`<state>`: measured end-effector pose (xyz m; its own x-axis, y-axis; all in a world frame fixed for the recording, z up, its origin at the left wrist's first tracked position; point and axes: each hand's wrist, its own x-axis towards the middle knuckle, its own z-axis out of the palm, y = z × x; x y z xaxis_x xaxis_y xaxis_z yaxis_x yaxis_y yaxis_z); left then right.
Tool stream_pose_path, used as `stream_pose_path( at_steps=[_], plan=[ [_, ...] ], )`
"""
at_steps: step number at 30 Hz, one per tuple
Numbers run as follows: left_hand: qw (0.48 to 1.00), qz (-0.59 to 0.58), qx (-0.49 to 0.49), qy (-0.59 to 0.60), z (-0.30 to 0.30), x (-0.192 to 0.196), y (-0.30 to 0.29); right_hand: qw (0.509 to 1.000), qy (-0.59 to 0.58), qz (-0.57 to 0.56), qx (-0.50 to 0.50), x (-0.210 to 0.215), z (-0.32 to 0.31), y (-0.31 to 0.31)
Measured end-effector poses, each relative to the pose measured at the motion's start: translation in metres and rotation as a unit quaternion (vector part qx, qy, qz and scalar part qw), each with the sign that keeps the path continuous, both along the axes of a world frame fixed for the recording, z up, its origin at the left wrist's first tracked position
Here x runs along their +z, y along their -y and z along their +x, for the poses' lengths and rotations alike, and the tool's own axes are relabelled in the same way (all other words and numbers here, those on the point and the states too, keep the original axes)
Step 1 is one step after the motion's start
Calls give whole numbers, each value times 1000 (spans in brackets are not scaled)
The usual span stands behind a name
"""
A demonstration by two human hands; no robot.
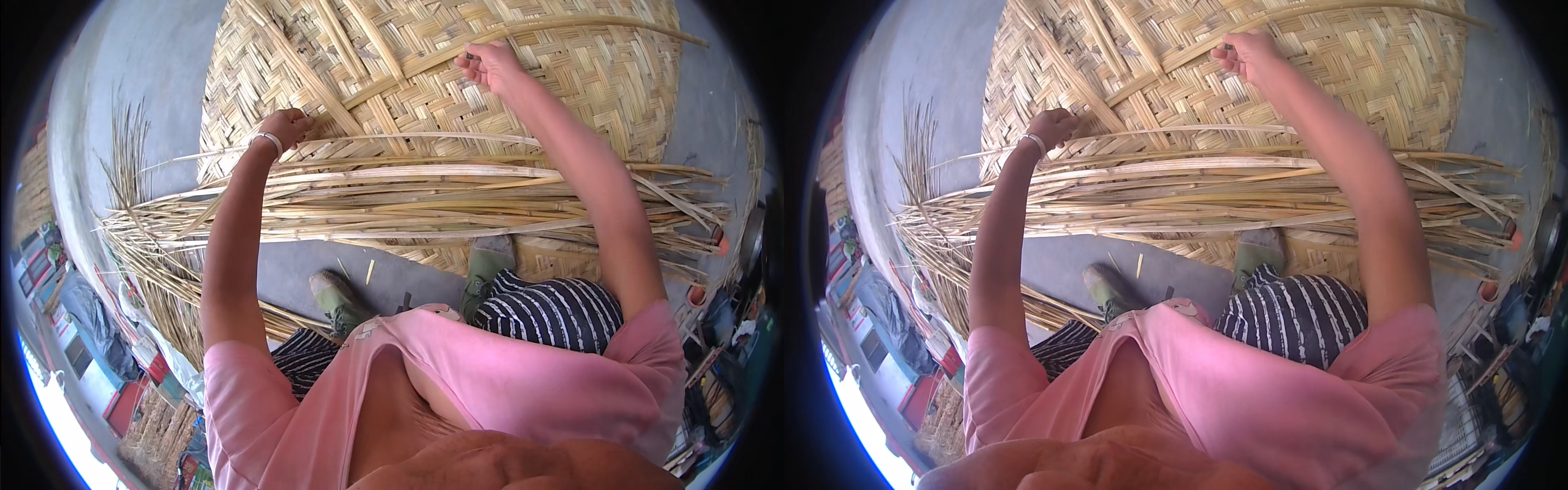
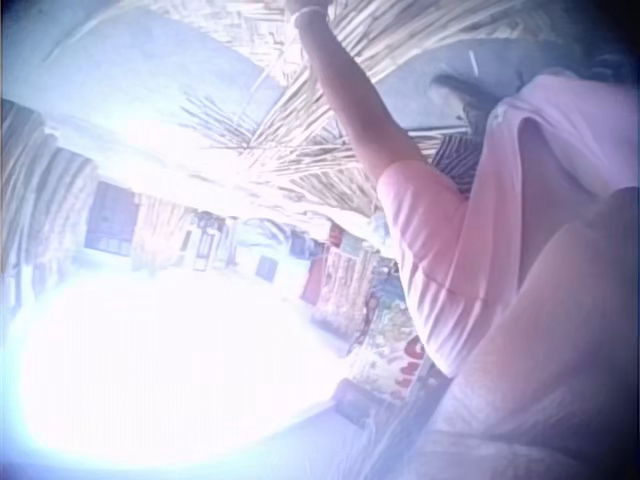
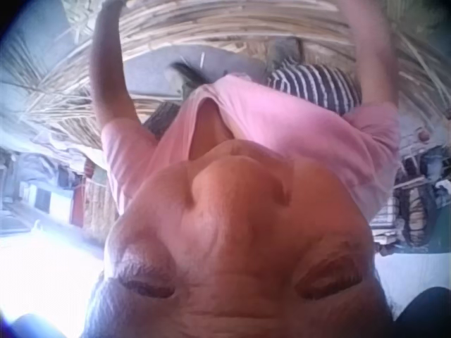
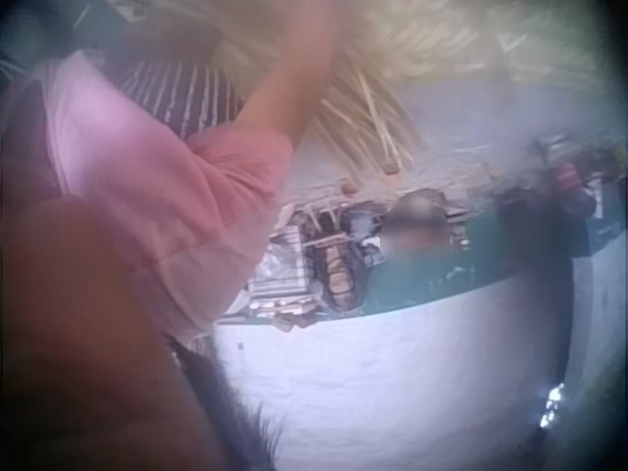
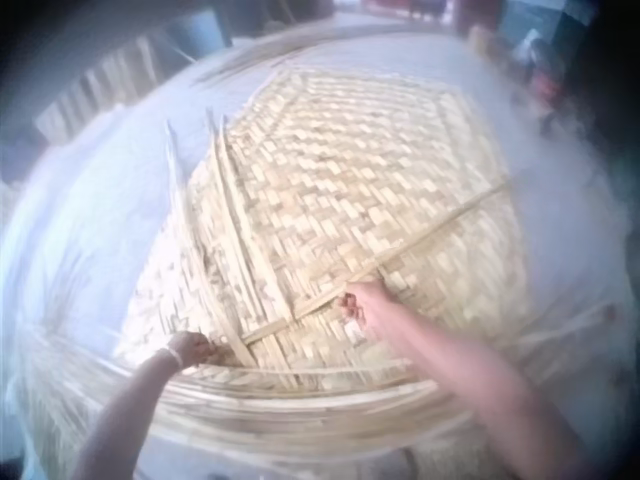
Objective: The person weaves a large flat mat using dried palm leaves. They interlace individual strands by hand, repeatedly pulling and adjusting the weave to extend the pattern across the mat's surface.
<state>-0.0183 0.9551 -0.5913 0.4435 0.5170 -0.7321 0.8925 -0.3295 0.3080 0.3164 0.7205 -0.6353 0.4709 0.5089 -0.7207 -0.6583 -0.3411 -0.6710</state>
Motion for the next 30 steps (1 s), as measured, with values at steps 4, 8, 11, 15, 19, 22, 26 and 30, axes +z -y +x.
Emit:
stream_pose_path(
  at_steps=[4,8,11,15,19,22,26,30],
  plan=[
    [999,1,31,22,-8,-9,18,1000,13,-10,15,8,-3,0],
    [999,34,-29,18,-10,-13,11,999,28,-27,6,11,-9,0],
    [998,32,-42,15,-2,-10,8,999,23,-39,-4,-2,-3,0],
    [997,46,-32,57,-24,-29,0,998,-52,-7,16,-11,4,-3],
    [995,67,-45,58,-22,-27,10,999,-34,-29,12,8,-2,4],
    [995,77,-49,46,-5,-4,24,996,-60,-68,11,5,5,4],
    [991,109,-79,10,-17,-4,12,998,-44,-51,-6,15,0,-1],
    [987,130,-94,5,-25,0,7,990,-26,-75,-117,21,17,-6]
  ],
)
